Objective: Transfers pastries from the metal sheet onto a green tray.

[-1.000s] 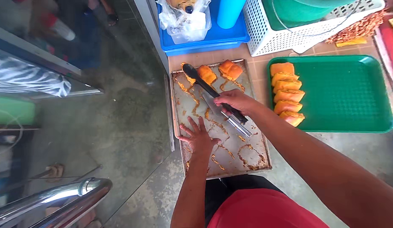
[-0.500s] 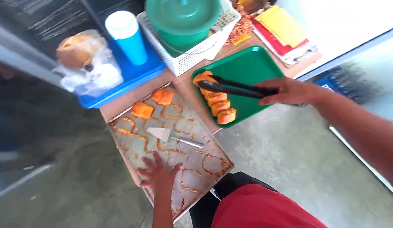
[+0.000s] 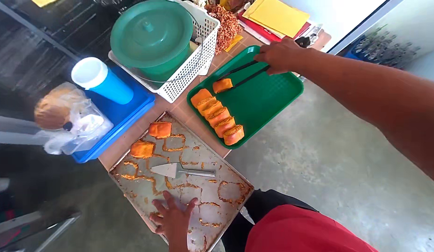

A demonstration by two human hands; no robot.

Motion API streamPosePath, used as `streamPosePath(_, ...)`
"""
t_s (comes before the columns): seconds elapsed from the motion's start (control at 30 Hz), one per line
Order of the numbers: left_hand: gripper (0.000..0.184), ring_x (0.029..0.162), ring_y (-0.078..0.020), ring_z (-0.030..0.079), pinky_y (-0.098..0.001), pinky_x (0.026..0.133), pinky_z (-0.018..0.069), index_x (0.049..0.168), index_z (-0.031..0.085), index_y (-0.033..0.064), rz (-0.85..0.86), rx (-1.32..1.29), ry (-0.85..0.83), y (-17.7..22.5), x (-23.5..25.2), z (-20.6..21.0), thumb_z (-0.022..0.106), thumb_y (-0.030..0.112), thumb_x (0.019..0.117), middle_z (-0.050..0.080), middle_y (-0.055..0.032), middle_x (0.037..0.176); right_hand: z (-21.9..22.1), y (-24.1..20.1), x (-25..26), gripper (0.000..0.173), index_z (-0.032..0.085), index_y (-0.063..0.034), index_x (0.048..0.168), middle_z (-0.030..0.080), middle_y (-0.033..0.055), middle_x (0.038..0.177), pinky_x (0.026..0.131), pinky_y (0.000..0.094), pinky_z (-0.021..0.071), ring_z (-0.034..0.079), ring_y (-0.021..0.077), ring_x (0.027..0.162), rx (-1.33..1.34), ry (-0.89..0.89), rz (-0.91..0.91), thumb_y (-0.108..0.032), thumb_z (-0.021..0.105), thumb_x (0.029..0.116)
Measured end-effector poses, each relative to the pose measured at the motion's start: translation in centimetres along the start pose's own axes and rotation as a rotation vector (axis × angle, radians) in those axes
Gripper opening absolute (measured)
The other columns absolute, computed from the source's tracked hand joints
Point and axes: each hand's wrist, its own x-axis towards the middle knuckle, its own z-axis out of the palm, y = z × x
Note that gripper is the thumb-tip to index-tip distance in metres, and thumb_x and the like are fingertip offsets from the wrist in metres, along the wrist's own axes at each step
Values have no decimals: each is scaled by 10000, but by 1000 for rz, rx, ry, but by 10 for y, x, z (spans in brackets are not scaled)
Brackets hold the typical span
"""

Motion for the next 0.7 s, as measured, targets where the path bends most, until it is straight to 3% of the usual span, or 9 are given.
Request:
streamPosePath(0.2, 1287, 1506, -602, -18, -861, 1018, 182, 1663, 115, 205, -3, -17, -2, 0, -1, -1, 829, 672, 699, -101, -242, 1695, -14, -1, 24, 595, 597, -82, 1416, 600, 227, 1323, 945, 647, 391, 531, 490, 1218, -220, 197, -161, 62, 727, 853)
streamPosePath(0.33, 1291, 1510, -594, -7, -850, 1013, 211, 1663, 115, 214, -14, -1, -8, -2, 0, 0, 824, 687, 693, -93, -233, 1699, -24, -2, 18, 636, 590, -72, 1418, 576, 248, 1351, 957, 686, 386, 509, 514, 1254, -179, 119, -42, -5, 804, 823)
streamPosePath(0.5, 1293, 1514, -587, -1, -840, 1012, 234, 1664, 106, 219, -26, 23, -18, -1, 0, -2, 814, 700, 694, -98, -226, 1700, -10, -6, 11, 542, 611, -81, 1392, 596, 228, 1328, 919, 675, 395, 521, 500, 1239, -175, 85, 21, 26, 725, 873)
streamPosePath(0.6, 1283, 1513, -589, 16, -840, 1013, 236, 1663, 123, 217, -21, 29, -13, -1, -1, -3, 801, 718, 695, -79, -233, 1700, -8, 0, 1, 622, 603, -70, 1410, 577, 275, 1365, 934, 759, 377, 493, 560, 1272, -72, 146, 16, 7, 800, 825)
streamPosePath(0.7, 1287, 1515, -584, 21, -829, 1018, 244, 1663, 121, 215, -20, 40, -26, -1, -2, -6, 793, 731, 694, -72, -233, 1701, 3, 18, -25, 747, 540, -1, 1430, 514, 365, 1394, 907, 835, 380, 475, 634, 1266, 124, 148, 142, -105, 896, 781)
